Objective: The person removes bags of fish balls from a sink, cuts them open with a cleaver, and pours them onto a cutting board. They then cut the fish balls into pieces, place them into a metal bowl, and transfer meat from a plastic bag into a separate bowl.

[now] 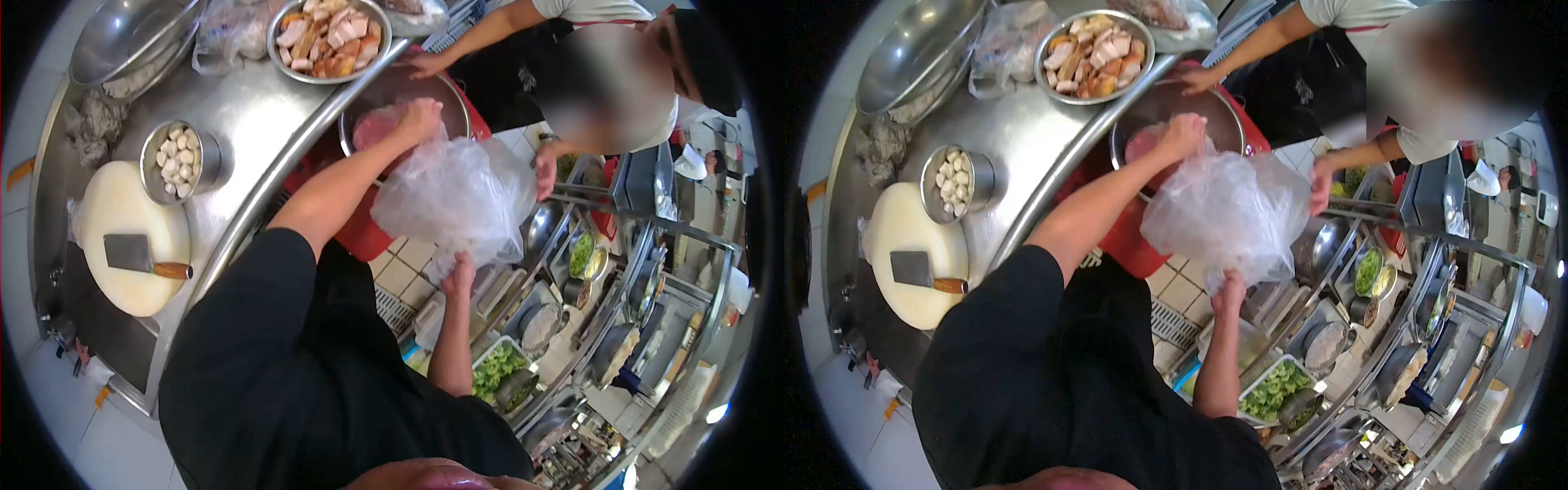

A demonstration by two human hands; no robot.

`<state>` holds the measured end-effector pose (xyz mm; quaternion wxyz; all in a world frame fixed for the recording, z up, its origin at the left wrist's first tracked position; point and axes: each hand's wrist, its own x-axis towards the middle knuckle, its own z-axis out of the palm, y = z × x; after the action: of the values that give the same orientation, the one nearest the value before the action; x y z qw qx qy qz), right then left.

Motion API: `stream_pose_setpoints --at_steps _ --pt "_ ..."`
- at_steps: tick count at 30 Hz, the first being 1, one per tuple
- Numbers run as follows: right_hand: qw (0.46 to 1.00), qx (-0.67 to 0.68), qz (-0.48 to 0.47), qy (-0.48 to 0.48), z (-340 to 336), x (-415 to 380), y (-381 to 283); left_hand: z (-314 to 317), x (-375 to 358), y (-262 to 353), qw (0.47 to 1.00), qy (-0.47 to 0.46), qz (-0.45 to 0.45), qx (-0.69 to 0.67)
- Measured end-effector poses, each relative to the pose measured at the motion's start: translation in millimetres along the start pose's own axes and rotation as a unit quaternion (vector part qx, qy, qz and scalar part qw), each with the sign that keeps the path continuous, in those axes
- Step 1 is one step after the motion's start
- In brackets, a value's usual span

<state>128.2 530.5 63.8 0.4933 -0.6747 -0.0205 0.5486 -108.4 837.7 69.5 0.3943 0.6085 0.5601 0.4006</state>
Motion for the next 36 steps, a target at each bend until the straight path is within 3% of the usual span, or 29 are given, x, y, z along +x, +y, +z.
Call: stream_pose_setpoints --at_steps 3,7,10,12,13,15,19,20,21,22,23,24,25,27,32,34,36 --pt "0.999 -0.004 -0.045 -0.029 -1 10 4 -13 -13 27 1.0 0.001 0.015 -0.022" --pt "0.995 -0.029 -0.089 0.026 7 8 -10 -27 -8 46 0.998 0.017 0.022 -0.055" --pt "0.991 -0.041 -0.119 0.05 3 1 -7 -16 20 14 0.988 0.092 0.122 0.025" --pt "0.983 -0.062 -0.156 0.069 17 0 -21 -4 17 24 0.994 0.052 0.062 0.068" --pt "0.984 -0.07 -0.16 0.031 23 15 -23 -9 27 27 0.994 0.033 0.038 0.095" --pt "0.985 -0.096 -0.142 -0.014 -2 8 -12 -17 13 27 0.997 0.044 0.033 0.056" --pt "0.982 -0.11 -0.141 0.054 30 -14 -34 -39 7 54 0.993 0.043 0.029 -0.102" --pt "0.971 -0.151 -0.179 0.054 31 -13 -37 -36 3 57 0.987 0.037 0.031 -0.152" --pt "0.93 -0.226 -0.287 0.05 38 -12 -43 -22 9 42 0.975 0.024 0.217 0.03" --pt "0.87 -0.293 -0.391 0.061 48 -13 -50 -12 8 40 0.984 0.0 0.178 0.022" --pt "0.741 -0.38 -0.55 0.061 67 -1 -63 -4 9 39 0.99 -0.021 0.139 0.015" --pt "0.752 -0.37 -0.546 0.012 85 12 -71 2 9 35 0.994 -0.042 0.098 0.008" --pt "0.761 -0.36 -0.538 -0.036 103 26 -79 8 8 24 0.984 -0.112 0.137 0.012" --pt "0.771 -0.377 -0.507 -0.079 143 59 -82 9 -10 36 0.985 -0.127 0.113 -0.03" --pt "0.749 -0.473 -0.461 -0.049 195 104 -68 7 -39 60 0.984 -0.165 0.066 0.011" --pt "0.748 -0.486 -0.451 -0.044 213 78 -78 7 -47 55 0.977 -0.199 0.076 0.014" --pt "0.752 -0.488 -0.44 -0.048 191 106 -72 4 -53 33 0.98 -0.078 0.126 -0.134"
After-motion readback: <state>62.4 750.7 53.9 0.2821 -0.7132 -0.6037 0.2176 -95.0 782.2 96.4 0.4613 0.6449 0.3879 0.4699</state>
